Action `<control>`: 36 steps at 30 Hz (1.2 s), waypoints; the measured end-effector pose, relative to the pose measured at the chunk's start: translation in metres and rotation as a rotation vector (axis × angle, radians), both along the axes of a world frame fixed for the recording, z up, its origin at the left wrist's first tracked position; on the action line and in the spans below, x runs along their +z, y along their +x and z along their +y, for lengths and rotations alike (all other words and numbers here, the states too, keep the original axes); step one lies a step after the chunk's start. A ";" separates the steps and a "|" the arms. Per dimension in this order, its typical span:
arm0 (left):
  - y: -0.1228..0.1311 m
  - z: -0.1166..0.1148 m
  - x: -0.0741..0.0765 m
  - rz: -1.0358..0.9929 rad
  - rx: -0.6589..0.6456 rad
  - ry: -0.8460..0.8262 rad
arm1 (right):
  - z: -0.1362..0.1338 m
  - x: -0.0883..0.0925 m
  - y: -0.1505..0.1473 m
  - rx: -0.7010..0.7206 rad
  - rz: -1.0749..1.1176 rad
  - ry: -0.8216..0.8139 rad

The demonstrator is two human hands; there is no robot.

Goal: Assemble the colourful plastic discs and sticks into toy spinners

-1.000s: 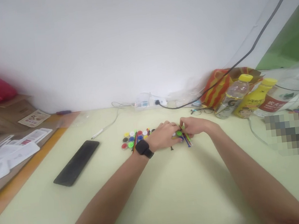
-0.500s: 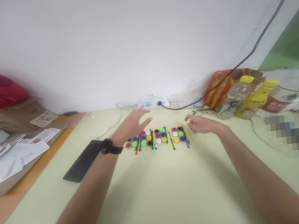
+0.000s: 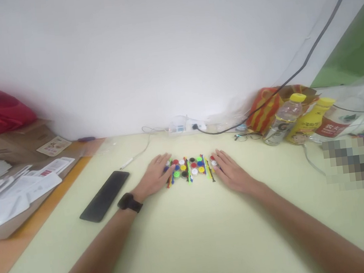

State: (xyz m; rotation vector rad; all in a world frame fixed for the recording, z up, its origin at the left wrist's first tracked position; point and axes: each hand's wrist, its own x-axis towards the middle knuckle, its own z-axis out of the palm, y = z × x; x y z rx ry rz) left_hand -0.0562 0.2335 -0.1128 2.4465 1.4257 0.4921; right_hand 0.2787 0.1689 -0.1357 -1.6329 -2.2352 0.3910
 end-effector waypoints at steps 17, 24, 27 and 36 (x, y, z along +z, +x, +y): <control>0.005 -0.001 -0.004 -0.260 0.027 -0.057 | -0.001 -0.008 -0.002 -0.022 0.137 0.111; -0.003 0.010 -0.009 -0.621 0.111 -0.193 | 0.005 -0.020 0.006 -0.219 0.363 0.104; -0.007 0.018 -0.009 -0.913 0.102 -0.299 | 0.009 -0.020 0.011 -0.280 0.548 0.070; -0.016 0.024 0.006 -1.398 0.187 -0.465 | 0.038 -0.015 0.032 -0.378 1.478 -0.125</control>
